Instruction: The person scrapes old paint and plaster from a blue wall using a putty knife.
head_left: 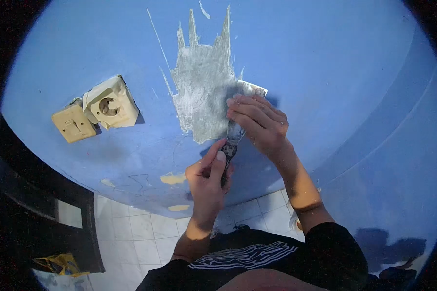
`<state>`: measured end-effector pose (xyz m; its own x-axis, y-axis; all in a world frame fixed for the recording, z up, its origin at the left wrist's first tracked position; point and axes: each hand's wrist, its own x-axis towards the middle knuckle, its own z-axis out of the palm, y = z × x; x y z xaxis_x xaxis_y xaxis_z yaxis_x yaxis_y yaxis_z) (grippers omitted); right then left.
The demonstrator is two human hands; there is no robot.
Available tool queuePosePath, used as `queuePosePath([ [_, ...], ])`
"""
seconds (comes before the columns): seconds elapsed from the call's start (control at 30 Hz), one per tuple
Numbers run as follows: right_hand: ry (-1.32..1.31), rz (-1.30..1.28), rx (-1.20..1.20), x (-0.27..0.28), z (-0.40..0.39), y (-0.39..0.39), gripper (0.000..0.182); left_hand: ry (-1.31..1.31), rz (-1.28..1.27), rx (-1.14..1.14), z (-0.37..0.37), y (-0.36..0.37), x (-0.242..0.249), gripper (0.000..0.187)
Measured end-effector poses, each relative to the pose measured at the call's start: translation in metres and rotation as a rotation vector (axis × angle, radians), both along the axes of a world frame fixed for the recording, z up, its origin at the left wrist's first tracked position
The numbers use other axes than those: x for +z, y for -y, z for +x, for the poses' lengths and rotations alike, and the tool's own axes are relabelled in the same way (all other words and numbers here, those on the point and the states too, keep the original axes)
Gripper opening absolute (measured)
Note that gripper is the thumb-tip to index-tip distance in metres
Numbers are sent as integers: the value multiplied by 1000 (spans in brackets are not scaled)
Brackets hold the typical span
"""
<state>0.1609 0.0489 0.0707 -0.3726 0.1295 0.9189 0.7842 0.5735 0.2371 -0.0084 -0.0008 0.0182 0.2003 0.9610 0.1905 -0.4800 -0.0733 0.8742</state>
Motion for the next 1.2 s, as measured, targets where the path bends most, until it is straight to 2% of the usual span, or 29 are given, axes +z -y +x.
queuePosePath([
  [0.07,-24,11,17,9,3,-1,15,10,25,-54,1,-3,13,30],
  [0.27,-22,-20,33,-6,-1,0,16,19,-59,-14,-3,9,5,31],
  [0.5,-29,-17,25,2,4,-3,17,-6,-62,-5,-2,10,21,31],
  [0.6,19,20,0,5,4,-3,18,-58,-24,-4,-3,7,18,30],
  [0.67,-47,43,34,12,2,-3,16,-45,114,23,-1,3,19,28],
  [0.77,-42,-12,47,7,4,-3,18,-39,54,31,0,3,18,28],
  [0.9,-37,41,41,0,2,-8,16,-100,44,55,-1,0,13,28],
  [0.97,-31,96,1,8,5,-10,16,-39,68,8,4,-6,17,29],
  [1.1,-40,32,25,5,0,-4,16,-88,49,32,-4,3,16,27],
  [1.2,-30,85,48,5,1,-10,17,-109,36,28,-3,-2,18,27],
])
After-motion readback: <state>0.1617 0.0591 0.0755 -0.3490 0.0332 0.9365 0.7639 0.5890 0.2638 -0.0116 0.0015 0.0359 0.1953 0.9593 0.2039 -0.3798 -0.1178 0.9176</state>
